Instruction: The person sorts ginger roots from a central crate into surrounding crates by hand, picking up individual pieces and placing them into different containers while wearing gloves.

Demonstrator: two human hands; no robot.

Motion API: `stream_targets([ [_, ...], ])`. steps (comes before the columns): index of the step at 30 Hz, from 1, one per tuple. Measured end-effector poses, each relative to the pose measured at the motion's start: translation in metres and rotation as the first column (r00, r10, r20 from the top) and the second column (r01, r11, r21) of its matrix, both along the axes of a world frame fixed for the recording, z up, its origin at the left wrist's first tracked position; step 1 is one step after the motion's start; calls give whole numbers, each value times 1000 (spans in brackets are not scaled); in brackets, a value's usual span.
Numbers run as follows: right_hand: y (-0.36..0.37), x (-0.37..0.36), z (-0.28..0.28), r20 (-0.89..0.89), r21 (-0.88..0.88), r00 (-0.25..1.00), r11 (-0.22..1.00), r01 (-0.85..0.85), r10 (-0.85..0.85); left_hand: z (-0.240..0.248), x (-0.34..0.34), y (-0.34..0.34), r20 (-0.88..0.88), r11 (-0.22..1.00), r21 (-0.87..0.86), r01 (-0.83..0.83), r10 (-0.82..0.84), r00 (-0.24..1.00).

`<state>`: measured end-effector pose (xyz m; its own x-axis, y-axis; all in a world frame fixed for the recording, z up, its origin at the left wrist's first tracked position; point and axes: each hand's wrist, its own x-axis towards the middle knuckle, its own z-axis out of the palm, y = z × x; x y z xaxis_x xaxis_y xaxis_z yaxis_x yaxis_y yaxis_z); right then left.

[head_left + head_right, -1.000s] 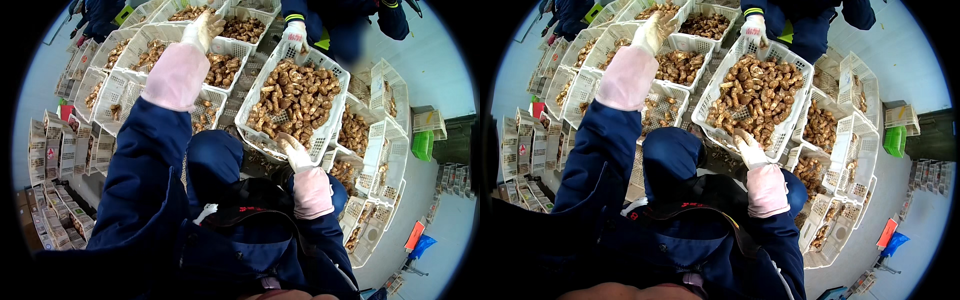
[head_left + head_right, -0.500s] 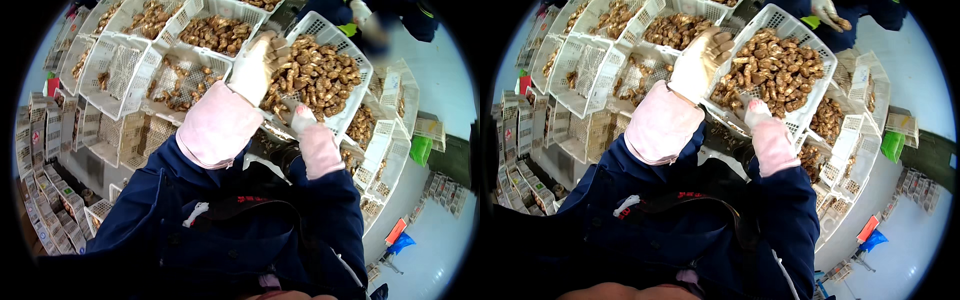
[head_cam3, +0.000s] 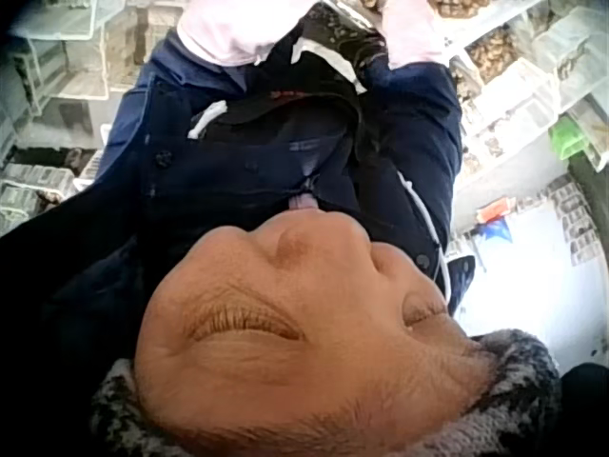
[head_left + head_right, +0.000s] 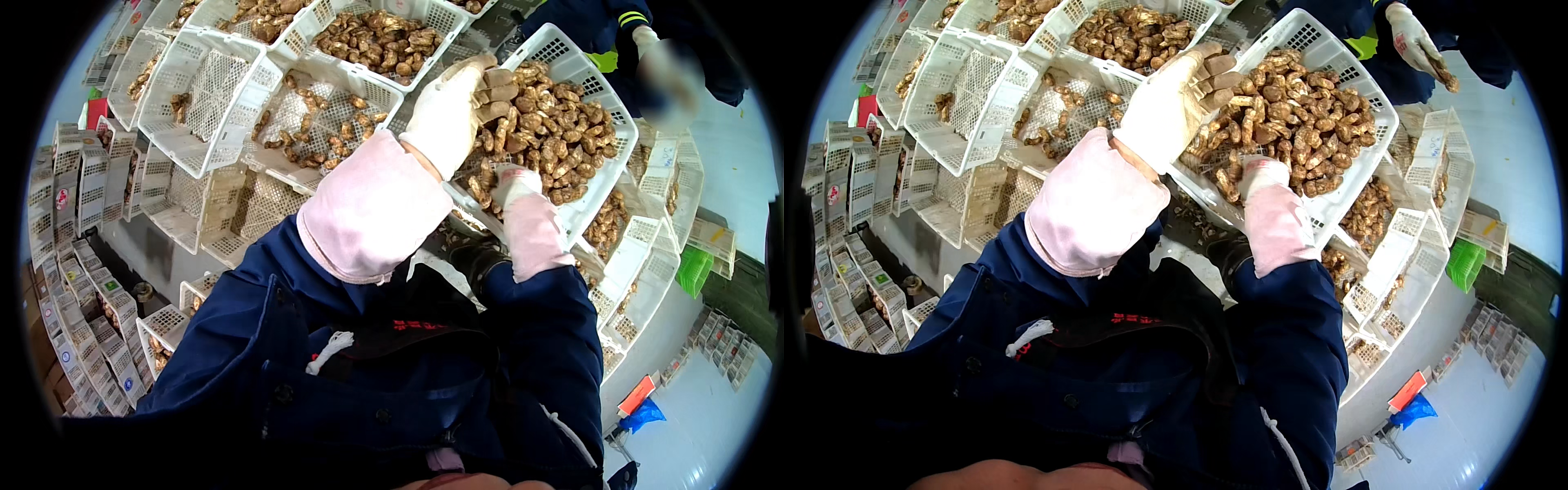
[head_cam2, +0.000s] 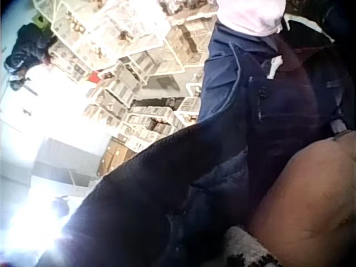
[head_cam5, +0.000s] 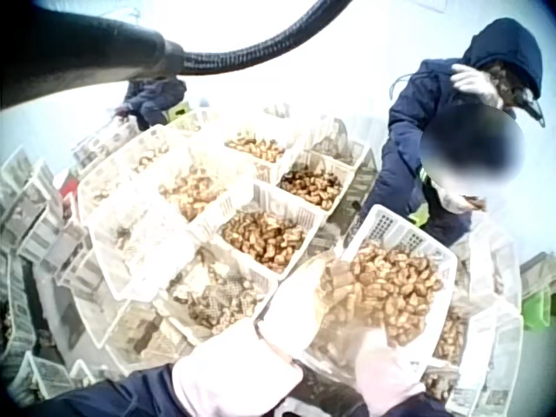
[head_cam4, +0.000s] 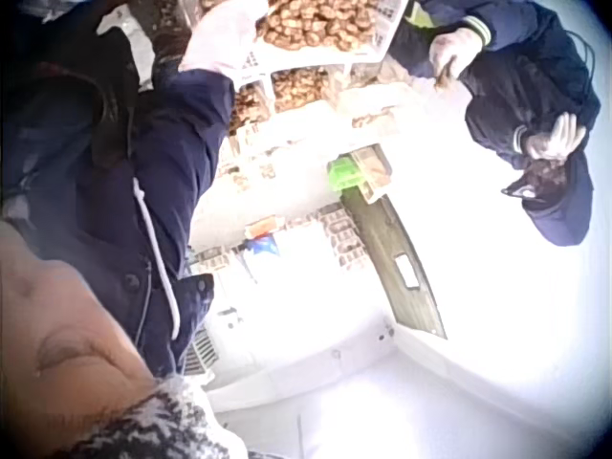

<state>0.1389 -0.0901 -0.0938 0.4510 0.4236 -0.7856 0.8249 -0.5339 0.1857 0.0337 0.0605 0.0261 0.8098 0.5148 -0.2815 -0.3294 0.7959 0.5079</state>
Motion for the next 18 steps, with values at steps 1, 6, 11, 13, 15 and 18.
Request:
stream_targets([
  [1, -9, 8, 1, 63, -64, 997, 997, 42, -38, 0, 0, 0, -3, 1000, 3, -8, 8, 1000],
  [6, -16, 15, -11, 120, 231, 990, 972, 49, -79, 11, -1, -6, -40, 999, 45, 6, -4, 999],
  [11, 43, -22, -14, 117, 33, 977, 983, -181, 176, 6, 8, -13, 18, 1000, 5, 12, -12, 1000],
  [13, 47, -17, -29, 193, 34, 920, 935, -353, 341, 2, 5, -9, -14, 998, 65, 23, -22, 1000],
  [15, 46, -11, -43, 139, 185, 975, 962, -200, 175, 0, 3, -5, -22, 997, 74, 19, -18, 1000],
  [18, 34, -20, -17, 171, 58, 984, 996, -68, 58, -5, 2, -3, -69, 996, 93, 13, -7, 998],
])
